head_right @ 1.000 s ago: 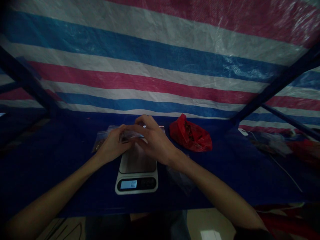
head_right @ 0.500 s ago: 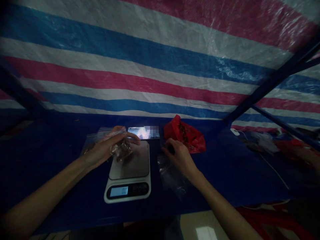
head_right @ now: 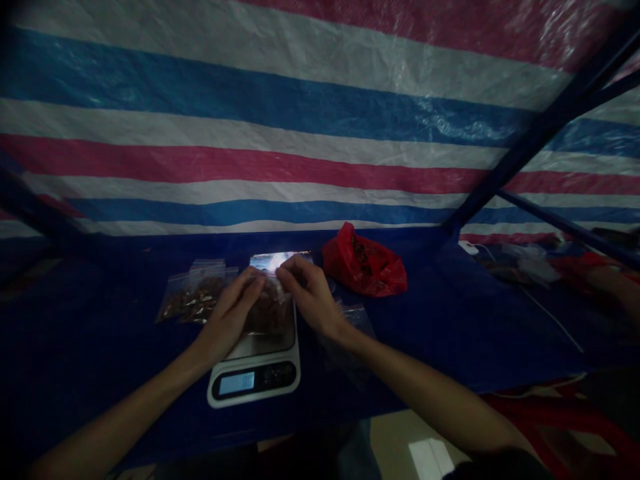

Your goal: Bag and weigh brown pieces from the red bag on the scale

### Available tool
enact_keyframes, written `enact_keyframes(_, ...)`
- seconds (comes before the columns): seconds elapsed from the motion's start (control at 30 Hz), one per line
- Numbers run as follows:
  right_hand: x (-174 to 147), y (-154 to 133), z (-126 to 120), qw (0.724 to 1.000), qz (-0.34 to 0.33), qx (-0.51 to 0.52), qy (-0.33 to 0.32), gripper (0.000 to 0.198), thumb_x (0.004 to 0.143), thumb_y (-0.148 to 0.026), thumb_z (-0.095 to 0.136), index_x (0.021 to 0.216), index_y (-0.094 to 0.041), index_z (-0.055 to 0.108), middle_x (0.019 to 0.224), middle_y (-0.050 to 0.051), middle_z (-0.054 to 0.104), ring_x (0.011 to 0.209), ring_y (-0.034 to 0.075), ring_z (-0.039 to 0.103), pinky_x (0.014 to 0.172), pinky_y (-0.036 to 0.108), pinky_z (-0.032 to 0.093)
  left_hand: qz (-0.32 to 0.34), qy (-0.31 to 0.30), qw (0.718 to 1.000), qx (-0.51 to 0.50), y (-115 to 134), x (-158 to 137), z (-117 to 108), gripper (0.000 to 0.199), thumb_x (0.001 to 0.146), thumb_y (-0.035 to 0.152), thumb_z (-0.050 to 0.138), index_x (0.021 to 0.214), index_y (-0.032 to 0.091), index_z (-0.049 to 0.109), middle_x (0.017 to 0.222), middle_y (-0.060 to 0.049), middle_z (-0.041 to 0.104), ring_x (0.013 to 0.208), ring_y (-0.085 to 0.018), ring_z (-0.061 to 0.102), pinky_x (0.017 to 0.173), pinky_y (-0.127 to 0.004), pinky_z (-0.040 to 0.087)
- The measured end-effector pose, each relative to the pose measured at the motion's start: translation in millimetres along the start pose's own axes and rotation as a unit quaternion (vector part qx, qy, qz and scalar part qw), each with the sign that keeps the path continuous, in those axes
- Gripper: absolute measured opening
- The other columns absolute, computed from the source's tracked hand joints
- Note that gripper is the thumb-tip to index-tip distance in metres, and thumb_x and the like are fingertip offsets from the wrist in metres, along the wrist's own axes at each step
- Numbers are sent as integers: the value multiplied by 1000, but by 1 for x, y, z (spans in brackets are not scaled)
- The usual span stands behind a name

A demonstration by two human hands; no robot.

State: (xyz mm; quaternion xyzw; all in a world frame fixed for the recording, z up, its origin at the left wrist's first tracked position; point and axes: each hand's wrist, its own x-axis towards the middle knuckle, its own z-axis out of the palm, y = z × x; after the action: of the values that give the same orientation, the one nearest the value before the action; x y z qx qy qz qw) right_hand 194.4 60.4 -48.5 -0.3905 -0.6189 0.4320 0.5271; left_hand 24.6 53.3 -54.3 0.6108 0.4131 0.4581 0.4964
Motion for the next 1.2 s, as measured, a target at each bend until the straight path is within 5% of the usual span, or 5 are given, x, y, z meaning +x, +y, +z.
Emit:
enact_keyframes(0.2, -25, 12, 1, 995, 63, 38, -60, 28, 99, -45, 65, 92, -18, 69, 86, 1, 65, 76, 14, 54, 69, 26, 42, 18, 49, 999, -2, -3, -5, -4, 22, 101, 40, 60, 91, 21, 64, 83, 3, 63, 76, -14, 58, 70, -24, 45)
enact_keyframes(0.43, -29, 21, -6, 995, 82, 57, -30, 34, 102, -45, 61, 81, -19, 67, 78, -1, 60, 72, 13, 51, 66, 25, 41, 7, 66, 997, -41, -4, -3, 0, 30, 98, 41, 64, 78, 19, 64, 71, 3, 57, 65, -12, 52, 59, -22, 41)
enact_keyframes(0.9, -23, 20, -11, 994, 59, 90, -26, 34, 101, -39, 65, 73, -19, 66, 71, -2, 57, 69, 12, 50, 65, 27, 38, 35, 19, 998, 45, 6, -3, -12, 30, 99, 33, 64, 73, 20, 68, 67, 3, 68, 64, -12, 62, 63, -24, 45)
enact_keyframes(1.2, -23, 29, -14, 989, 99, 108, -15, 33, 91, -41, 72, 67, -19, 66, 67, -1, 57, 65, 14, 49, 61, 28, 37, 7, -62, 998, 12, 6, 0, -17, 31, 97, 36, 62, 72, 18, 67, 67, 1, 63, 64, -13, 57, 62, -26, 41)
